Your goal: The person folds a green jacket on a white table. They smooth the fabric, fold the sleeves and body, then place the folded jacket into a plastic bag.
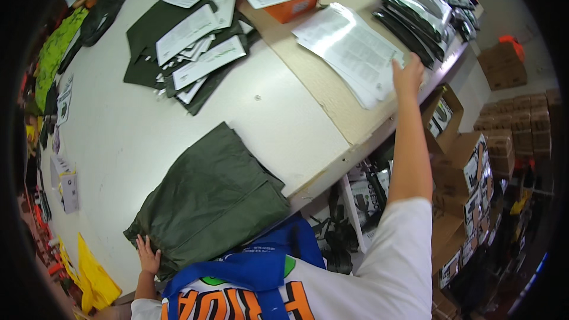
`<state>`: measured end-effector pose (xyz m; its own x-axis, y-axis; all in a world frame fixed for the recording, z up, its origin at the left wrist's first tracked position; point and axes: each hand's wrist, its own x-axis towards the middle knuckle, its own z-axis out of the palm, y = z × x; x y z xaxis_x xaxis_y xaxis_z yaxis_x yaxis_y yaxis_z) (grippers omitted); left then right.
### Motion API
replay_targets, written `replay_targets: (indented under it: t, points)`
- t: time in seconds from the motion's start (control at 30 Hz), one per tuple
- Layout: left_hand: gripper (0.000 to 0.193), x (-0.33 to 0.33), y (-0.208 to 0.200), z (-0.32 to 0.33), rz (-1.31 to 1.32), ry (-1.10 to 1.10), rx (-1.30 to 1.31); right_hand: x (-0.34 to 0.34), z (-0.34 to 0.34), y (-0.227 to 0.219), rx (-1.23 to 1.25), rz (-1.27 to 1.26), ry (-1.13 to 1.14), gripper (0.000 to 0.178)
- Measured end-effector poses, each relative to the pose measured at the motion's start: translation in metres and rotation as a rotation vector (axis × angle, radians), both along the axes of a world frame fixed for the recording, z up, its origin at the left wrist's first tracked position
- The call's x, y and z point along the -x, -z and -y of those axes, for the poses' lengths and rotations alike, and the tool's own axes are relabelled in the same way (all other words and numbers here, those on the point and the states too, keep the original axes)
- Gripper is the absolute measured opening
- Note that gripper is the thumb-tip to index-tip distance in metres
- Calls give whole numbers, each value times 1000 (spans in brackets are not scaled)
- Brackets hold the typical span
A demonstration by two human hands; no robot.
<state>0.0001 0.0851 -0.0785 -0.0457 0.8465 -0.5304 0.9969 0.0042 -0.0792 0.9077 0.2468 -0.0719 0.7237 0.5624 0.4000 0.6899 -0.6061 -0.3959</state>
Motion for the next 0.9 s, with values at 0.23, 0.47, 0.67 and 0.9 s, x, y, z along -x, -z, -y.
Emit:
replay_targets:
  t: [0.23,0.47,0.67,0.9]
  points:
    - [79,9,12,13,82,-14,-121,321,78,22,331,-971,-641,79]
    - [73,-5,8,11,212,-40,-348,355,78,15,321,-967,-725,51]
    - [64,-42,4,-16,135,105,-375,382,80,-23,493,-290,-598,59]
    - [66,-73,-17,-49,366,373,-574,516,122,-1,440,-3,-921,68]
